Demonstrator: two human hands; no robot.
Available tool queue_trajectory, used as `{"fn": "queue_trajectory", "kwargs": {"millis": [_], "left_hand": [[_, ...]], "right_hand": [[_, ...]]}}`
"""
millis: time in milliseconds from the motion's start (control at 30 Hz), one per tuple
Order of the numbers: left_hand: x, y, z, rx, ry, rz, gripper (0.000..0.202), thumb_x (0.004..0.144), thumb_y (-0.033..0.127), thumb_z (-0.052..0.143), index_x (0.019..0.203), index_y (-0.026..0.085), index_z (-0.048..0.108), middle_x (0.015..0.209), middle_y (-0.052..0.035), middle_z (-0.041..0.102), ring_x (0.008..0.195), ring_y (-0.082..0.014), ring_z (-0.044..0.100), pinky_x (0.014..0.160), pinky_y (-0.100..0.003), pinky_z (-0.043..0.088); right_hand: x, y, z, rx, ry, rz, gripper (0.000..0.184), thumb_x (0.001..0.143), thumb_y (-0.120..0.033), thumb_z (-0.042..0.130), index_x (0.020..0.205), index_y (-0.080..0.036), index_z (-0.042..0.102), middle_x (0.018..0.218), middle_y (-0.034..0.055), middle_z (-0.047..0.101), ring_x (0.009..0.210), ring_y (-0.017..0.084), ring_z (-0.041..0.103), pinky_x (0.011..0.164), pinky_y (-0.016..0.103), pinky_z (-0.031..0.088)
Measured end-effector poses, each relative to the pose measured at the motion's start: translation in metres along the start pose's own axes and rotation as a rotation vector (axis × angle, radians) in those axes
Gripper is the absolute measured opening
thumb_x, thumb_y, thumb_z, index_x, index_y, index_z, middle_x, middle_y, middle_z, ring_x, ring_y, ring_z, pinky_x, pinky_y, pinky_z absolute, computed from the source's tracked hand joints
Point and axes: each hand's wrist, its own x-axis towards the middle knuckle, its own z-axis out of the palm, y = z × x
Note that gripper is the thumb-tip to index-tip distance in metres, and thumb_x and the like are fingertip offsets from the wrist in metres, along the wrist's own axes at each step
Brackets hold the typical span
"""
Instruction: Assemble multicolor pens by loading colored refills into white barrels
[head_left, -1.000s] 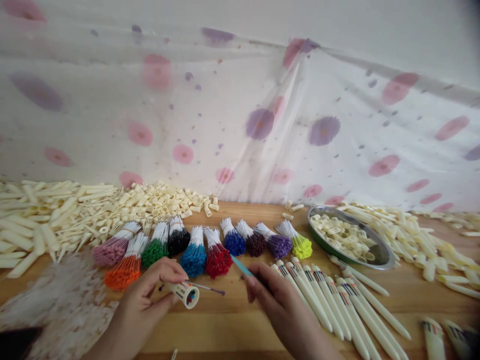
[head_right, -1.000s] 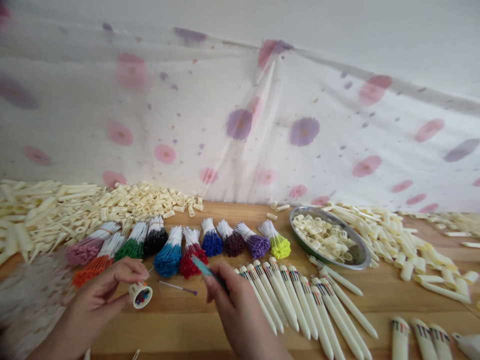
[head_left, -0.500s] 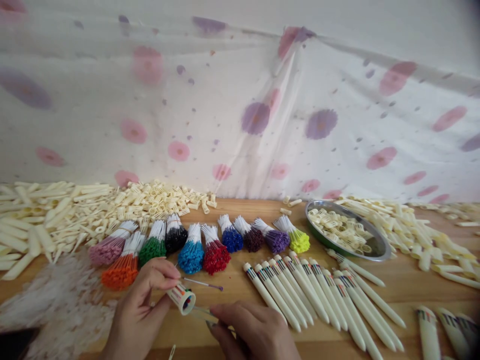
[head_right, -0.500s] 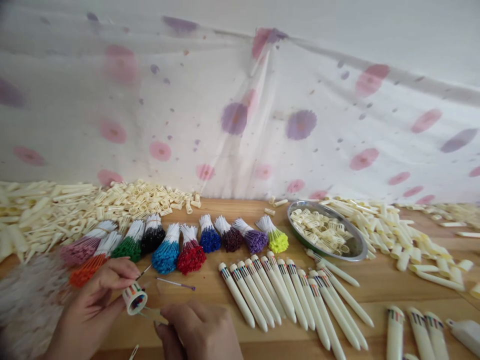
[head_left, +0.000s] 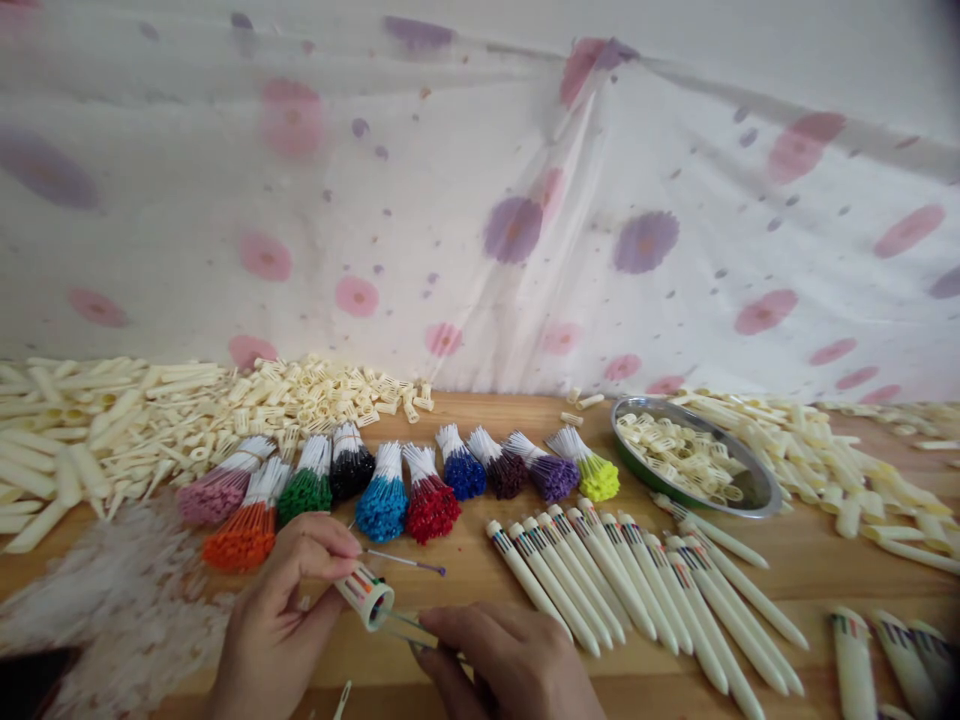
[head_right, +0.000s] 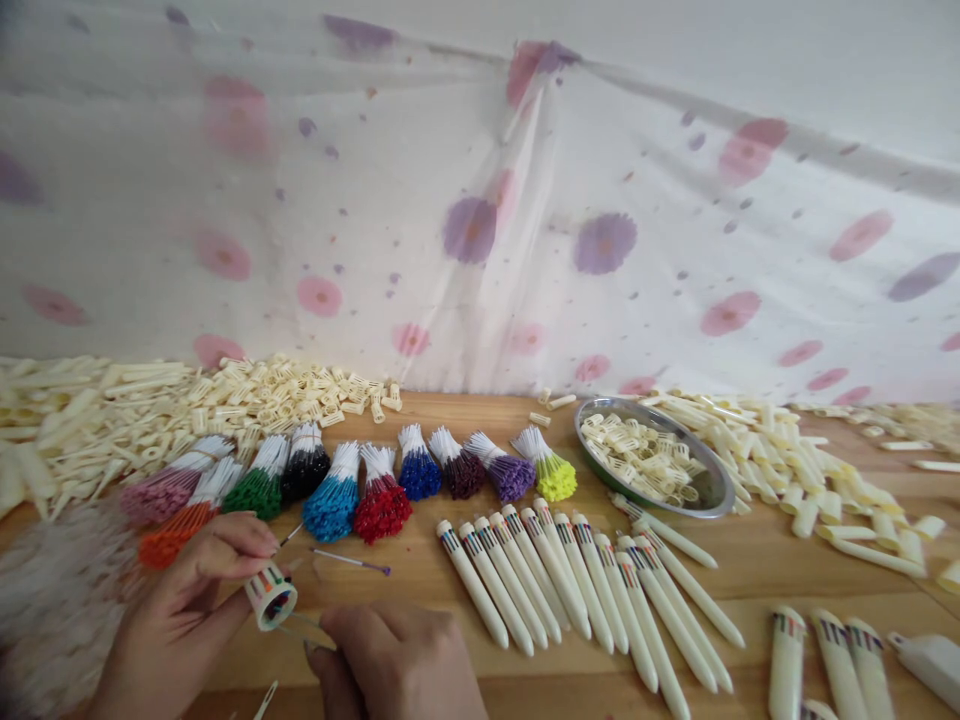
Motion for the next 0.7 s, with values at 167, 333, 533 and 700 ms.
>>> {"fn": "queue_trajectory", "kwargs": {"millis": [167, 333, 533, 700], "left_hand": [[0.0, 0.001, 0.0, 0.0, 0.01, -0.007, 0.019, 0.075, 0.007, 0.06, 0.074, 0.026, 0.057, 0.078, 0.002, 0.059, 0.08, -0.0162, 0.059, 0.067, -0.024, 0.052], [0.0, 0.003, 0.001, -0.008, 0.026, -0.043, 0.017, 0.073, 0.009, 0.062, 0.073, 0.026, 0.059, 0.077, 0.0018, 0.061, 0.077, -0.0171, 0.061, 0.066, -0.026, 0.054], [0.0, 0.007, 0.0, 0.048, -0.058, -0.093, 0.02, 0.07, 0.007, 0.063, 0.078, 0.025, 0.064, 0.078, 0.0013, 0.067, 0.075, -0.016, 0.065, 0.065, -0.022, 0.053], [0.001, 0.015, -0.001, 0.098, -0.17, -0.138, 0.031, 0.069, 0.008, 0.067, 0.091, 0.031, 0.07, 0.086, 0.0011, 0.072, 0.081, -0.016, 0.068, 0.072, -0.022, 0.054]], "right_hand": [[0.0, 0.0, 0.007, -0.014, 0.11, -0.017, 0.024, 0.089, -0.03, 0.046, 0.083, -0.019, 0.067, 0.059, 0.0017, 0.069, 0.043, 0.013, 0.062, 0.042, 0.019, 0.043], [0.002, 0.0, 0.002, -0.042, 0.063, -0.034, 0.026, 0.09, -0.028, 0.044, 0.081, -0.019, 0.066, 0.06, 0.0017, 0.068, 0.045, 0.012, 0.062, 0.043, 0.019, 0.042], [0.006, 0.002, -0.018, -0.029, -0.027, 0.032, 0.029, 0.09, -0.028, 0.044, 0.077, -0.018, 0.067, 0.056, 0.0011, 0.065, 0.045, 0.01, 0.057, 0.042, 0.019, 0.037], [0.01, 0.004, -0.031, -0.013, -0.14, 0.109, 0.021, 0.087, -0.027, 0.051, 0.081, -0.019, 0.069, 0.058, -0.0002, 0.065, 0.046, 0.01, 0.056, 0.044, 0.018, 0.038]]}}
